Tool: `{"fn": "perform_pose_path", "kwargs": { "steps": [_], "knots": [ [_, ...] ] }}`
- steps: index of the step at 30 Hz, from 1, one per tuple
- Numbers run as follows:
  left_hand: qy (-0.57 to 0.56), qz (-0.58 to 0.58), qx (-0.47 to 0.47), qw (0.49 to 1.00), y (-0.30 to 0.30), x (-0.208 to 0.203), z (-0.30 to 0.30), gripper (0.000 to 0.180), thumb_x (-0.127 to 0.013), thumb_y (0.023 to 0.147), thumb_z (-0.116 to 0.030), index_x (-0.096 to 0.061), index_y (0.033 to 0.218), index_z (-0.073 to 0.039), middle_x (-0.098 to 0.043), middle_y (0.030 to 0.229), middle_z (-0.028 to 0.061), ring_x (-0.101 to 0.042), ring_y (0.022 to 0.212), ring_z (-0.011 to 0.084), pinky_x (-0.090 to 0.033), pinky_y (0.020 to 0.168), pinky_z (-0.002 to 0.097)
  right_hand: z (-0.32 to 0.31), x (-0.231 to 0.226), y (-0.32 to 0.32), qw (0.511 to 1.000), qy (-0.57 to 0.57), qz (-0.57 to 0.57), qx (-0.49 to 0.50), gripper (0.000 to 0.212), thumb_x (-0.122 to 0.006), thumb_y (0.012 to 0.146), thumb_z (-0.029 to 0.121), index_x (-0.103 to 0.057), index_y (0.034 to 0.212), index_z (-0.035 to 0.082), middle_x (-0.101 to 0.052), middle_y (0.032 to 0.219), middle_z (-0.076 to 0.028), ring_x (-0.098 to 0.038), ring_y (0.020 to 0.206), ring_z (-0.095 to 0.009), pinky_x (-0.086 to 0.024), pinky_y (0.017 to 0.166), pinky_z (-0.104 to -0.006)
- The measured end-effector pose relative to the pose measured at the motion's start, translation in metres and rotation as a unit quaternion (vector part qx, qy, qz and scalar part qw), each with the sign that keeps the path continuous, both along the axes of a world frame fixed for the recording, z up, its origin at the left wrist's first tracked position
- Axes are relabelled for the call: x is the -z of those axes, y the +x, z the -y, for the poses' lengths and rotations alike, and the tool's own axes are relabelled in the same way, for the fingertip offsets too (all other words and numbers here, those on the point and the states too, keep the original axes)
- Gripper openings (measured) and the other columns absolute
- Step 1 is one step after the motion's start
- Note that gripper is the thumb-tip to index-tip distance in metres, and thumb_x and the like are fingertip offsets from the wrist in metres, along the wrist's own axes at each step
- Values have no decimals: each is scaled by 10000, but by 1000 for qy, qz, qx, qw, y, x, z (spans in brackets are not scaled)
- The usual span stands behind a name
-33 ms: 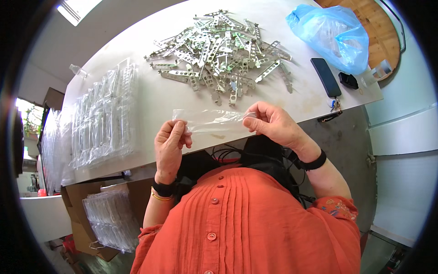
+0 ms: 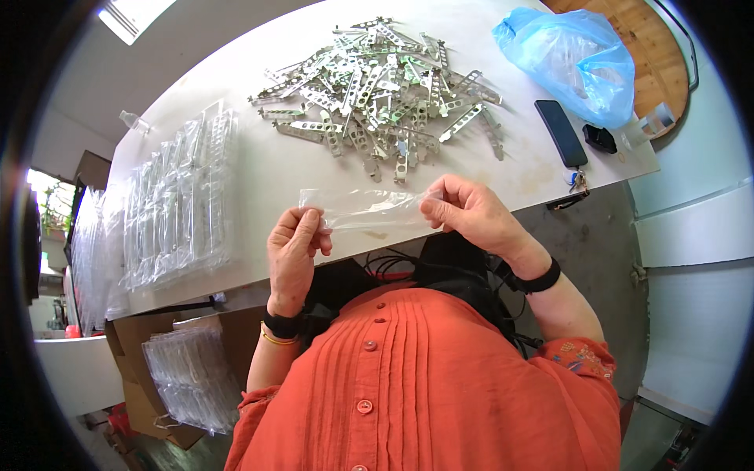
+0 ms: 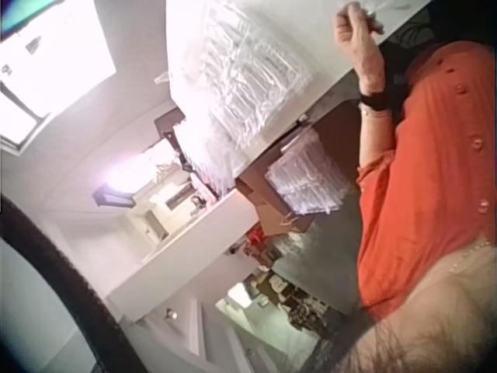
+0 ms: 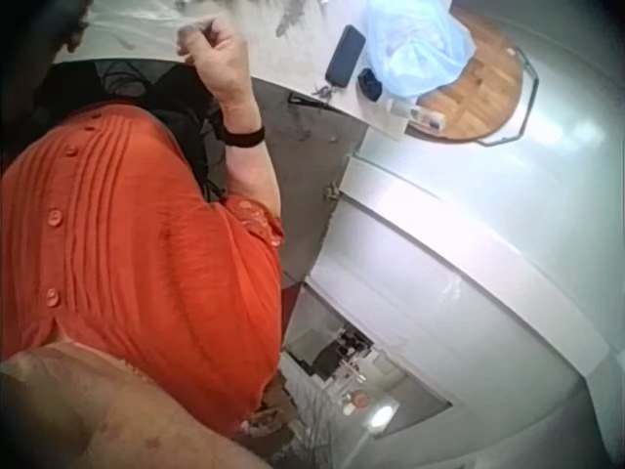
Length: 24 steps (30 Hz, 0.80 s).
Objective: Inspecting metal brackets and packaging them into plastic bags on an assembly table.
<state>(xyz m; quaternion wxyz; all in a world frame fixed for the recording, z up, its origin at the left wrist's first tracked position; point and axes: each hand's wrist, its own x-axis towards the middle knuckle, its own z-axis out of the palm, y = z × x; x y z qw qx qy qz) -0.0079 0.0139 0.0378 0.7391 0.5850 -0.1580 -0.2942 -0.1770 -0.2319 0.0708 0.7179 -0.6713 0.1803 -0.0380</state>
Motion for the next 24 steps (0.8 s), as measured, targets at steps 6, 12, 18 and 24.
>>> {"fn": "perform_pose_path", "kwargs": {
  "steps": [6,12,18,24],
  "knots": [
    [17,12,-10,1000,0,2,6,174,-605,1025,-175,-642,1068,-10,-661,826,43,-587,666,90,-476,609,229,7,11,-1,999,-43,-9,11,91,-686,967,126,-640,974,48,-615,868,48,-538,771,-24,-462,695,-215],
    [22,39,-30,999,9,8,5,167,-608,1024,-174,-645,1036,-11,-645,810,25,-535,643,78,-476,619,234,10,18,0,999,-43,12,26,77,-700,946,77,-640,989,55,-611,894,60,-556,820,-19,-464,744,-205],
    [40,30,-52,997,7,11,8,152,-611,1024,-163,-640,1011,-15,-602,774,-3,-524,632,63,-465,583,224,13,24,-1,999,0,25,34,118,-712,948,109,-635,1012,46,-637,945,37,-591,866,-37,-486,779,-210],
    [78,47,-58,994,4,16,10,150,-607,1029,-170,-631,1004,-24,-559,741,-25,-492,594,43,-416,529,191,4,26,6,999,35,0,36,166,-701,973,183,-629,1016,40,-648,896,14,-606,815,-49,-505,749,-217]
  ]
}}
